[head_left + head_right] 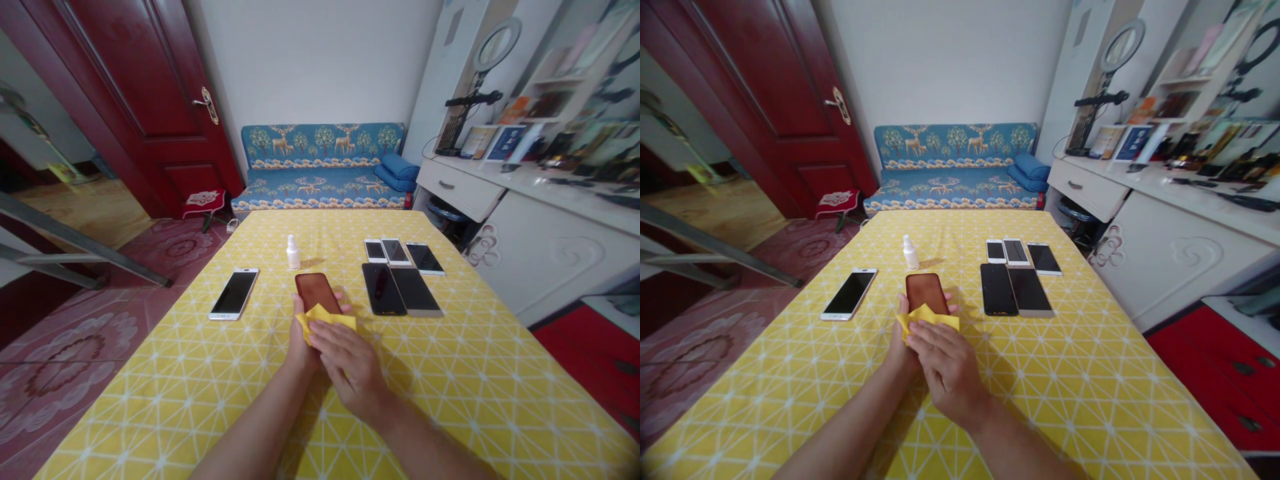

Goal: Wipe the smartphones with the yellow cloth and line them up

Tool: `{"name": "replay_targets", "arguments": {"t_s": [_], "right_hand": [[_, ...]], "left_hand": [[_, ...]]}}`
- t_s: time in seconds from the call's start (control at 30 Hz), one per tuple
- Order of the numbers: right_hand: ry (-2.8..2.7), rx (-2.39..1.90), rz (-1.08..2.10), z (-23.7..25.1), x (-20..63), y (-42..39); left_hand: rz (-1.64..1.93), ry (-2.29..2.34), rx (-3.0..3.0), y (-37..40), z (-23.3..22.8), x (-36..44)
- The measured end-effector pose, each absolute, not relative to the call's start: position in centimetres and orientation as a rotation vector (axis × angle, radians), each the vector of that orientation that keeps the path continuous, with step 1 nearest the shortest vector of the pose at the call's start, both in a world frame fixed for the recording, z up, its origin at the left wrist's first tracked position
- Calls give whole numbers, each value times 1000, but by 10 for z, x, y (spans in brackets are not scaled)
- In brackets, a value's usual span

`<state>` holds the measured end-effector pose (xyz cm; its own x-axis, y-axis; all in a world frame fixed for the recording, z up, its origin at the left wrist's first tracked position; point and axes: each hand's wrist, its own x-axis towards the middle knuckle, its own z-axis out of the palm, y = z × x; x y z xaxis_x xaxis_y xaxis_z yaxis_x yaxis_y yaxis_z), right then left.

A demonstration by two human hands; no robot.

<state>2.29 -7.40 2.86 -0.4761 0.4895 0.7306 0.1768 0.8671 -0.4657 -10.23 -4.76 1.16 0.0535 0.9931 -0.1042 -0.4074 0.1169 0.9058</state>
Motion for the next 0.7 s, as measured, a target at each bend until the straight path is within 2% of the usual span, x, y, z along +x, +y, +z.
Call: {"name": "replay_targets", "arguments": {"t_s": [0.2, 0.43, 0.6, 0.7], "right_hand": [[-2256, -276, 187, 23, 29, -69], [-2059, -348, 358, 29, 36, -67], [-2009, -373, 369, 23, 28, -67], [-2065, -529, 403, 17, 24, -64]], "left_hand": [[1270, 640, 532, -42, 15, -112], [1386, 387, 279, -48, 34, -115], [1444, 591, 294, -48, 42, -126], [1719, 850, 401, -46, 48, -132]]}}
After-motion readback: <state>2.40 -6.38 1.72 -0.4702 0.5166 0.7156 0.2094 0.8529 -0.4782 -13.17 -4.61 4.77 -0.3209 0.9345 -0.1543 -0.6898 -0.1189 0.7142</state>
